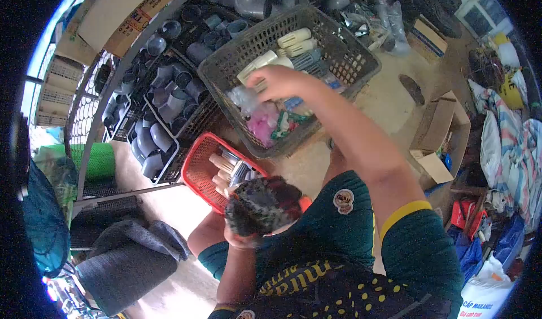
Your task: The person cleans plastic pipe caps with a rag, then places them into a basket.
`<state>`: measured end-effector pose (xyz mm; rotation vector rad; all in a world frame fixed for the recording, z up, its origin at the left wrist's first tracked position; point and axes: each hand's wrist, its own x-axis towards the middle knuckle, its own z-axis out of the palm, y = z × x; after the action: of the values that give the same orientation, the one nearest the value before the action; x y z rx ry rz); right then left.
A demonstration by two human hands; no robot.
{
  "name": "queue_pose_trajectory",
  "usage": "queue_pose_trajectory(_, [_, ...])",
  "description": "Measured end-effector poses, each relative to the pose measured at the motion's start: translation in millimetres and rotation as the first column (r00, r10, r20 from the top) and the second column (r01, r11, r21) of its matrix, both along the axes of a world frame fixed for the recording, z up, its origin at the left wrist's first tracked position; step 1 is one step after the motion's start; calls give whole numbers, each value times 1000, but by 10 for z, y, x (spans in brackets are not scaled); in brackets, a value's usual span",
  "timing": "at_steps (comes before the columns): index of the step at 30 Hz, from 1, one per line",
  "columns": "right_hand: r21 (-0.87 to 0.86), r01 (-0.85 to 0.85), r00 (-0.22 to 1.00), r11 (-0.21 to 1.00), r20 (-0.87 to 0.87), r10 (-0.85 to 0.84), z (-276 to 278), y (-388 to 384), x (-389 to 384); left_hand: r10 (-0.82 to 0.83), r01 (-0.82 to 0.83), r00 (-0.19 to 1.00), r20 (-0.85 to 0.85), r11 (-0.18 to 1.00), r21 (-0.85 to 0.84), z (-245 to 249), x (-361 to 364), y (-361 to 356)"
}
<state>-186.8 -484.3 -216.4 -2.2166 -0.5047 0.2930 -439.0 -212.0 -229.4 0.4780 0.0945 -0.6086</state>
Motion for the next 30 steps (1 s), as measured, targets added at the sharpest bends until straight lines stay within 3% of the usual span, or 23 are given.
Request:
queue_pose_trajectory(1, [-323,1,995,946,-94,-33,-250,-100,230,32,-29,999,28,995,-98,41,27,-15])
queue_pose_trajectory(2, [-576,-83,980,813,-197,-39,-418,-170,389,65,-53,996,56,980,-194,67,62,-21])
queue_pose_trajectory(3, [-610,-42,986,791,-151,-64,-657,-234,479,103,-75,991,82,954,-290,88,102,-18])
queue_pose_trajectory(5, [-668,30,993,744,-67,-100,-1072,-300,566,117,-97,989,86,972,-214,-26,91,131])
queue_pose_trajectory(6, [-733,46,997,679,-6,-73,-1081,-240,545,72,-40,989,132,973,-227,-261,51,300])
queue_pose_trajectory(8, [-839,84,994,537,110,17,-1047,-72,474,131,-106,978,164,982,-156,-390,-18,400])
queue_pose_trajectory(11, [-917,-154,982,368,-100,163,-1170,-90,506,133,-218,951,-279,929,-300,-380,-85,500])
queue_pose_trajectory(12, [-891,-184,975,416,-113,191,-1154,-146,548,175,-228,963,-204,934,-275,-742,-164,603])
queue_pose_trajectory(15, [-706,-69,997,705,-36,61,-1074,-342,576,272,-299,954,-124,857,-419,57,-85,414])
queue_pose_trajectory(17, [-519,140,984,844,-19,-175,-681,-311,458,418,-367,903,103,873,-323,45,-105,498])
queue_pose_trajectory(18, [-413,270,950,870,-32,-310,-427,-321,329,438,-384,894,99,860,-336,57,-121,537])
queue_pose_trajectory(19, [-148,345,932,927,-66,-358,-259,-340,185,457,-401,884,95,847,-350,66,-128,576])
queue_pose_trajectory(20, [126,410,911,904,-109,-398,-119,-353,36,440,-413,897,-34,810,-417,96,-140,624])
queue_pose_trajectory(21, [388,449,893,805,-156,-422,49,-370,-118,405,-430,900,-161,767,-475,109,-157,682])
queue_pose_trajectory(22, [490,445,892,749,-168,-420,260,-401,-282,416,-414,908,46,909,-48,-27,-181,759])
queue_pose_trajectory(24, [748,357,910,559,-144,-388,804,-270,-694,435,-445,895,97,873,197,-29,-206,757])
queue_pose_trajectory(25, [786,320,940,528,-193,-282,1008,-284,-875,445,-455,891,96,872,183,-1,-210,723])
queue_pose_trajectory(27, [942,102,980,320,-151,133,1161,-350,-1128,450,-460,888,95,872,167,65,-211,625])
queue_pose_trajectory(29, [933,107,989,345,-136,62,1500,95,-1584,424,-434,901,93,888,154,143,-243,485])
queue_pose_trajectory(30, [946,110,967,304,-173,188,1558,221,-1744,400,-411,911,99,900,147,204,-272,402])
